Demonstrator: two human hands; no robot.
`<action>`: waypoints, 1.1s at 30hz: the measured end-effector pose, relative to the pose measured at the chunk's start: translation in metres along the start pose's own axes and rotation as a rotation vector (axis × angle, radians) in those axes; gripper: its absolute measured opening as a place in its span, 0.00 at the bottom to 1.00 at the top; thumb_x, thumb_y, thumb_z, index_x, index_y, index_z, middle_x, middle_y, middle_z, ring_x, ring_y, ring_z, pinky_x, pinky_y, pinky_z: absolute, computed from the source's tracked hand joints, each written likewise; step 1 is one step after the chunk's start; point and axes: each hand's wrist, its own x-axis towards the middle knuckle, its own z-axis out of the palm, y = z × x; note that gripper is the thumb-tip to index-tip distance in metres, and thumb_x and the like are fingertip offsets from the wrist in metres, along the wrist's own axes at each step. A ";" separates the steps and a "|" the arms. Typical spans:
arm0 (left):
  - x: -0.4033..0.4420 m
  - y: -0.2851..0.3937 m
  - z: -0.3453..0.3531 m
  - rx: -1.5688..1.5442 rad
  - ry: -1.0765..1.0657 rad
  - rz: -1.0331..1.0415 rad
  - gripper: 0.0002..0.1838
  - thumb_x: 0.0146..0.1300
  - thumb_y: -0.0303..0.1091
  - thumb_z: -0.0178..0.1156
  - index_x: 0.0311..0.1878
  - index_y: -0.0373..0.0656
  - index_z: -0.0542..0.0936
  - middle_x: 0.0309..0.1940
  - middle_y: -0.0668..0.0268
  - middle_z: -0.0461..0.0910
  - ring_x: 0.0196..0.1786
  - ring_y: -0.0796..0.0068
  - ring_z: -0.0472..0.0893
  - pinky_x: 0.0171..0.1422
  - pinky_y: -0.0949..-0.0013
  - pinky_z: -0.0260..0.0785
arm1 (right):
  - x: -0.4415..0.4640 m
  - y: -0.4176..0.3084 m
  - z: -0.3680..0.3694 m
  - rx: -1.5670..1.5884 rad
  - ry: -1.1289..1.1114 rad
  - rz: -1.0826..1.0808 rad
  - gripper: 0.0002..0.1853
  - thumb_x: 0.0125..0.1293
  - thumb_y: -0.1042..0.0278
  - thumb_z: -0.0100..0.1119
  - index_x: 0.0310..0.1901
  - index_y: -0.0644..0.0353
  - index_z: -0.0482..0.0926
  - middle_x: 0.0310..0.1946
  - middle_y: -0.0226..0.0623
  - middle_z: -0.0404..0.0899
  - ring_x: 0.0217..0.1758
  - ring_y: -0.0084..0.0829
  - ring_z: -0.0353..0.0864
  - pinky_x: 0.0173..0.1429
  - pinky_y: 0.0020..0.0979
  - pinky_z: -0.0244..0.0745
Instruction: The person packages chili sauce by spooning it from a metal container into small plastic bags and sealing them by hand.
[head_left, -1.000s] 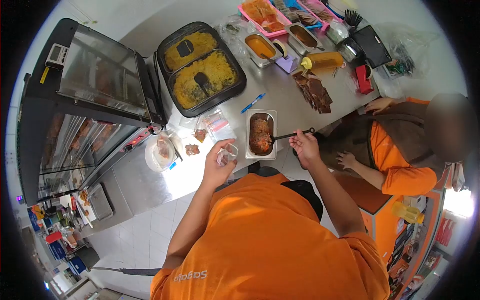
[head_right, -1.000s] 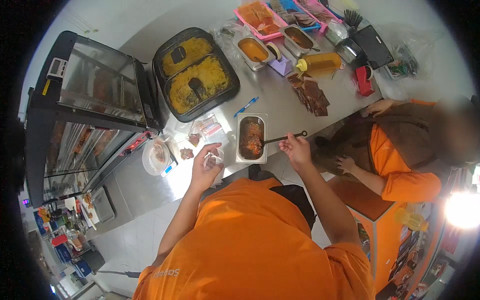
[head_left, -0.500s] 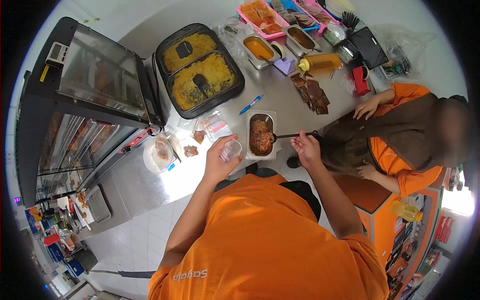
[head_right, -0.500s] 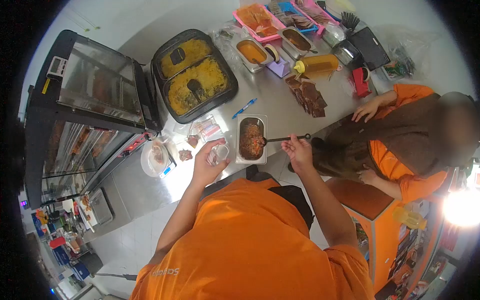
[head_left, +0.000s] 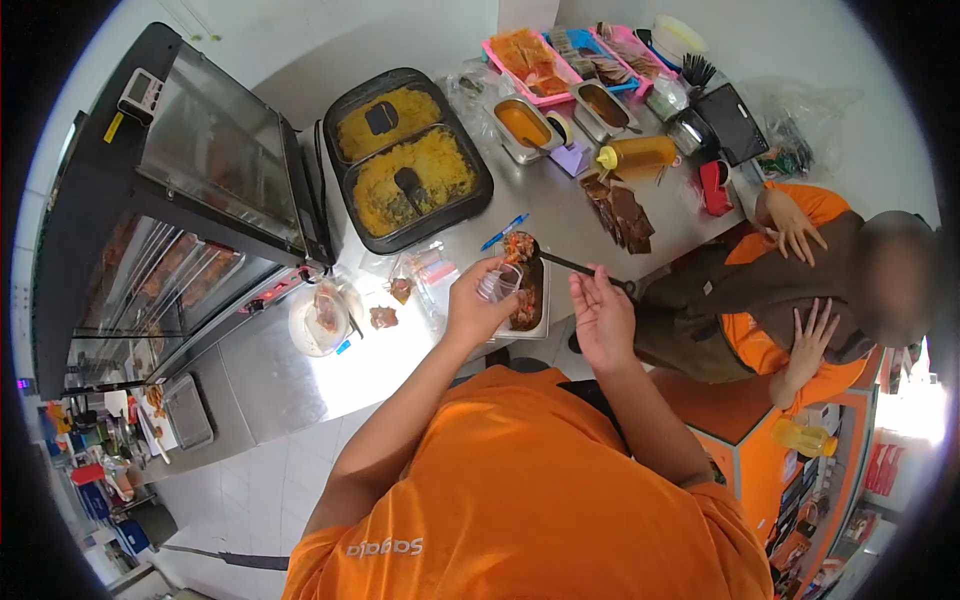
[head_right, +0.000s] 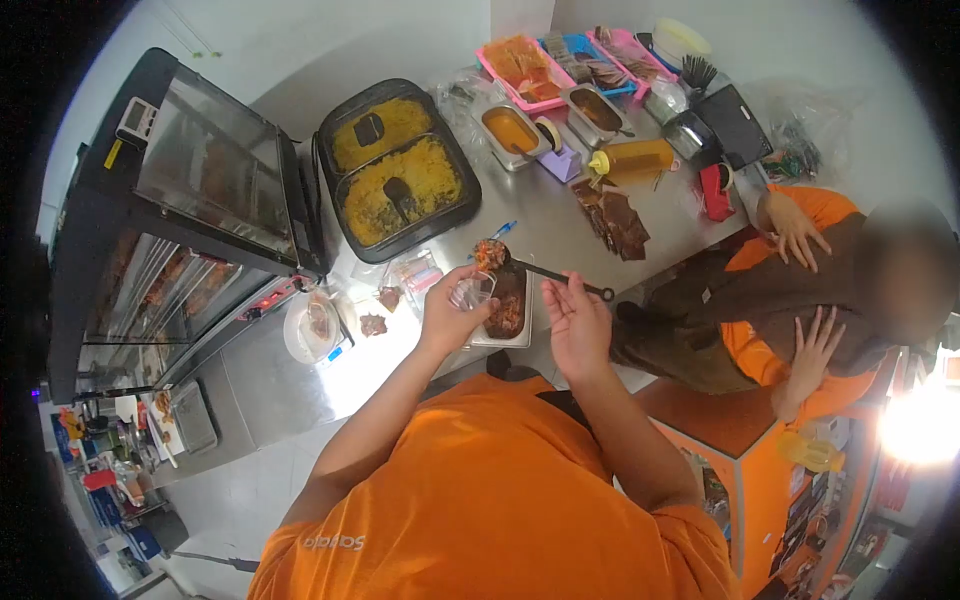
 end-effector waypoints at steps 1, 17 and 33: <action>0.002 0.003 0.002 -0.047 0.004 -0.016 0.29 0.60 0.30 0.79 0.64 0.36 0.82 0.56 0.62 0.89 0.57 0.75 0.86 0.66 0.69 0.76 | -0.004 0.002 0.003 -0.001 0.017 -0.002 0.15 0.82 0.63 0.63 0.58 0.68 0.80 0.49 0.44 0.87 0.56 0.34 0.89 0.64 0.30 0.86; 0.006 0.015 -0.008 0.181 0.081 0.323 0.31 0.54 0.26 0.75 0.64 0.37 0.83 0.51 0.58 0.87 0.55 0.67 0.87 0.64 0.65 0.77 | -0.052 -0.021 0.048 -1.071 -0.334 -0.753 0.06 0.76 0.77 0.67 0.48 0.71 0.87 0.41 0.42 0.92 0.39 0.29 0.90 0.46 0.30 0.86; 0.015 -0.006 0.003 -0.173 0.124 0.248 0.32 0.54 0.29 0.80 0.65 0.38 0.83 0.55 0.54 0.88 0.58 0.60 0.88 0.65 0.63 0.78 | -0.070 -0.035 0.089 -1.443 -0.611 -1.168 0.11 0.68 0.78 0.73 0.51 0.63 0.87 0.42 0.45 0.90 0.42 0.46 0.90 0.45 0.38 0.85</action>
